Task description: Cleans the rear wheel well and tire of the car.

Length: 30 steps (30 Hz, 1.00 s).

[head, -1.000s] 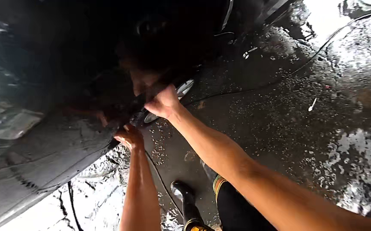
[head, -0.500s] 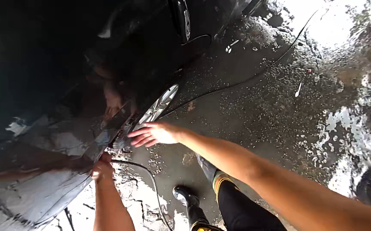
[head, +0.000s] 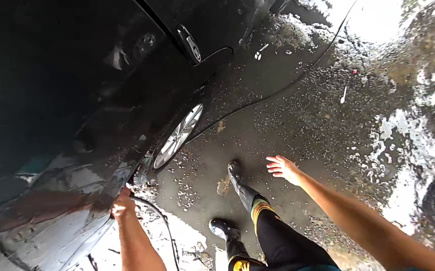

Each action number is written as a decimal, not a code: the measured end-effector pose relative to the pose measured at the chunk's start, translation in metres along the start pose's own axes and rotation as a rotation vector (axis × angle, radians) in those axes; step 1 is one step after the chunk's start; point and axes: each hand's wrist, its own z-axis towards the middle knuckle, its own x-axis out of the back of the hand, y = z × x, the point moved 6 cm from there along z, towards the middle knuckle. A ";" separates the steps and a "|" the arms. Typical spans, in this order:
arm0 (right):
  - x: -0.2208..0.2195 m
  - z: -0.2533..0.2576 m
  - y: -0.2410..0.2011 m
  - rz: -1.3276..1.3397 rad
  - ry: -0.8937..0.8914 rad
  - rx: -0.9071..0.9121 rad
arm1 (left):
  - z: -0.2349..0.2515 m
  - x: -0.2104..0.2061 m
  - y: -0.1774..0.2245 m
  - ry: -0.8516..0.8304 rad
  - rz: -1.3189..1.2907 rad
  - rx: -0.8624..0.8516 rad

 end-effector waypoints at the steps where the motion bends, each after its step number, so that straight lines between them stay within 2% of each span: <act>1: -0.014 0.001 0.001 -0.004 -0.029 0.015 | -0.004 0.001 0.010 -0.011 0.180 0.009; 4: -0.083 0.005 -0.007 -0.044 -0.178 0.062 | -0.018 -0.024 0.059 -0.113 0.725 -0.057; 6: -0.141 0.001 -0.022 -0.093 -0.309 0.111 | -0.033 -0.044 0.092 -0.131 0.894 -0.123; 7: -0.171 -0.006 -0.035 -0.127 -0.378 0.147 | -0.039 -0.051 0.103 -0.114 0.881 -0.154; 10: -0.249 -0.046 -0.097 -0.197 -0.535 0.320 | -0.051 -0.060 0.124 0.048 0.591 -0.240; 14: -0.307 -0.104 -0.189 -0.175 -0.552 0.598 | -0.063 -0.073 0.138 0.107 0.578 -0.337; 16: -0.322 -0.118 -0.217 -0.155 -0.539 0.704 | -0.078 -0.074 0.139 0.106 0.566 -0.287; 18: -0.329 -0.128 -0.227 -0.130 -0.519 0.772 | -0.100 -0.071 0.134 0.077 0.582 -0.200; 22: -0.331 -0.168 -0.211 -0.088 -0.465 0.805 | -0.169 -0.054 0.115 0.046 0.556 -0.187; 24: -0.323 -0.192 -0.196 -0.100 -0.376 0.811 | -0.208 -0.041 0.105 0.031 0.538 -0.220; 27: -0.300 -0.216 -0.162 -0.077 -0.273 0.721 | -0.269 -0.027 0.087 -0.062 0.552 -0.242; 30: -0.260 -0.223 -0.127 0.036 -0.169 0.537 | -0.320 -0.030 0.068 -0.256 0.632 -0.263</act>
